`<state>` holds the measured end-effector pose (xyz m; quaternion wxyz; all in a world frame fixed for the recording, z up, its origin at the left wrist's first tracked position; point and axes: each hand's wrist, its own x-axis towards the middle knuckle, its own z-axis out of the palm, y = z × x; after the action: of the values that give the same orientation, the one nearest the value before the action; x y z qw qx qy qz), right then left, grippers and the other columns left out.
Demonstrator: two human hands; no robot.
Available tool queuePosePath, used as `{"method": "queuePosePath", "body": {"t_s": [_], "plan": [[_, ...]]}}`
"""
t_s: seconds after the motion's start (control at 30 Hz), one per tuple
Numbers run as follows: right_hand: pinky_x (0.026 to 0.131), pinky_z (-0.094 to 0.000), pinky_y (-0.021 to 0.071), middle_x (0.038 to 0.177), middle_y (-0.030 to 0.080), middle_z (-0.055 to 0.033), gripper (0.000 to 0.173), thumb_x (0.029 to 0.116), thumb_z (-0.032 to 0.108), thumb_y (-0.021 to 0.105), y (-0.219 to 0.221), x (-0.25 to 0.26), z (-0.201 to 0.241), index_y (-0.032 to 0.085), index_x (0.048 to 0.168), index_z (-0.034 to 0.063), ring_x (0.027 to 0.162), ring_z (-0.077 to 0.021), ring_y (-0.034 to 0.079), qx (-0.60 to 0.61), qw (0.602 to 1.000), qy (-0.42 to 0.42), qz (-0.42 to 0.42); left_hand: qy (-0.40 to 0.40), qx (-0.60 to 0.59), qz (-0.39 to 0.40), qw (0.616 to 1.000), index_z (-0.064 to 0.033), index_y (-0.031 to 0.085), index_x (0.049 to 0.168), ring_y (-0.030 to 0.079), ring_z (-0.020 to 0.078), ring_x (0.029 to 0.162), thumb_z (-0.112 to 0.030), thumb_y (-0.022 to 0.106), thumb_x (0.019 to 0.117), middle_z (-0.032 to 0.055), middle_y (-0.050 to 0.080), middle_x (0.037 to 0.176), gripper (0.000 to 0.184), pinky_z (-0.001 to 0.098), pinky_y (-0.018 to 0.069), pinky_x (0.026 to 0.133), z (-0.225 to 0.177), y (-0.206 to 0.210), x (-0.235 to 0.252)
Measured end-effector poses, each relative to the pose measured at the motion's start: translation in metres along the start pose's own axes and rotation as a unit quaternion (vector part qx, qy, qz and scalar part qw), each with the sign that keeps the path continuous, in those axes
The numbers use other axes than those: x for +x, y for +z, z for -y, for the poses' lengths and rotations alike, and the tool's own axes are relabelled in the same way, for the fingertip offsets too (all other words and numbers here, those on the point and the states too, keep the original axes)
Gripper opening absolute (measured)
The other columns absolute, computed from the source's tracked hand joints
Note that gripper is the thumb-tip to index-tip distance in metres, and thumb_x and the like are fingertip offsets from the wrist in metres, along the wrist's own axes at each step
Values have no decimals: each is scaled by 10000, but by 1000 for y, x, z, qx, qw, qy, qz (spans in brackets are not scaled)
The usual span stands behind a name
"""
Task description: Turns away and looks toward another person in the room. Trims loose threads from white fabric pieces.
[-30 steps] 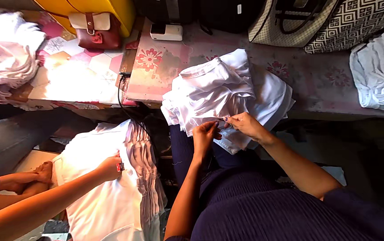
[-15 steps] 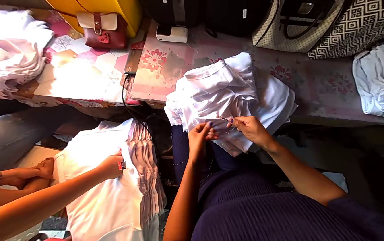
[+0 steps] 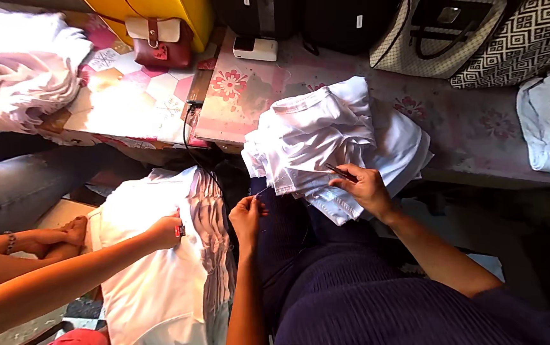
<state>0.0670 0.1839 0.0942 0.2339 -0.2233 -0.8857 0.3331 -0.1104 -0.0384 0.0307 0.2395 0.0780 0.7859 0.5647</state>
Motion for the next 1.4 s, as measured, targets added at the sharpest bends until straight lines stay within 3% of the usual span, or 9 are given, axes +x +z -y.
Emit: {"method": "queuePosePath", "body": {"t_s": [0.27,0.4,0.53,0.67,0.8,0.97,1.2,1.3,1.4], "plan": [[649,-501,548,811,732,-124,157,942,162,727,20,38,10,772,1011,28,690,-267,692,-77,996,22,-27,121,259,-151,946,52,728,1071,712,387,911,-168,648,988,243,728,989,249,580,523,855,-28,-3,27],[611,-308,475,776,652,-59,150,979,172,708,8,59,13,730,982,23,632,-102,544,144,972,177,54,220,130,-21,967,115,634,1185,673,384,953,-222,820,862,293,646,1132,503,525,564,827,-37,28,20],[451,-168,331,656,537,51,133,995,206,682,-2,73,13,684,954,80,482,7,384,288,914,269,95,257,173,0,951,38,751,912,692,329,850,-117,776,872,198,694,933,162,527,574,802,-12,41,33],[431,-136,342,639,537,83,107,1009,207,655,-13,78,9,672,996,102,461,34,390,366,867,315,121,157,300,-44,940,33,763,996,586,484,1176,-152,665,975,268,691,1122,210,699,320,1051,-55,12,11],[410,-127,292,601,480,103,65,1006,159,644,-4,79,13,658,960,115,440,41,330,412,841,333,114,324,169,32,930,30,760,989,715,290,868,-144,690,951,175,724,933,192,445,590,806,-82,52,-14],[404,-132,287,576,437,93,86,1008,132,633,-10,74,14,638,925,109,429,28,322,422,846,311,94,426,241,44,871,-15,771,881,640,400,1084,-106,739,889,194,704,1062,97,555,486,960,-51,102,-2],[401,-131,294,554,411,108,143,1030,136,582,-19,75,17,626,894,139,417,27,312,471,809,337,99,286,154,149,934,15,779,948,723,197,805,-151,659,972,131,748,865,206,379,577,802,-88,58,-25],[405,-141,297,540,396,101,174,1029,148,588,-10,76,20,621,858,139,416,15,309,487,795,348,98,231,-22,143,962,64,699,1202,725,208,947,-103,645,993,190,729,1116,273,376,585,883,-97,86,-12],[418,-141,318,549,418,89,153,1033,134,577,-11,72,19,624,889,114,422,10,329,492,790,352,97,232,-83,149,958,26,737,1015,699,108,786,-81,705,951,92,738,903,129,304,590,773,-89,111,6]]}}
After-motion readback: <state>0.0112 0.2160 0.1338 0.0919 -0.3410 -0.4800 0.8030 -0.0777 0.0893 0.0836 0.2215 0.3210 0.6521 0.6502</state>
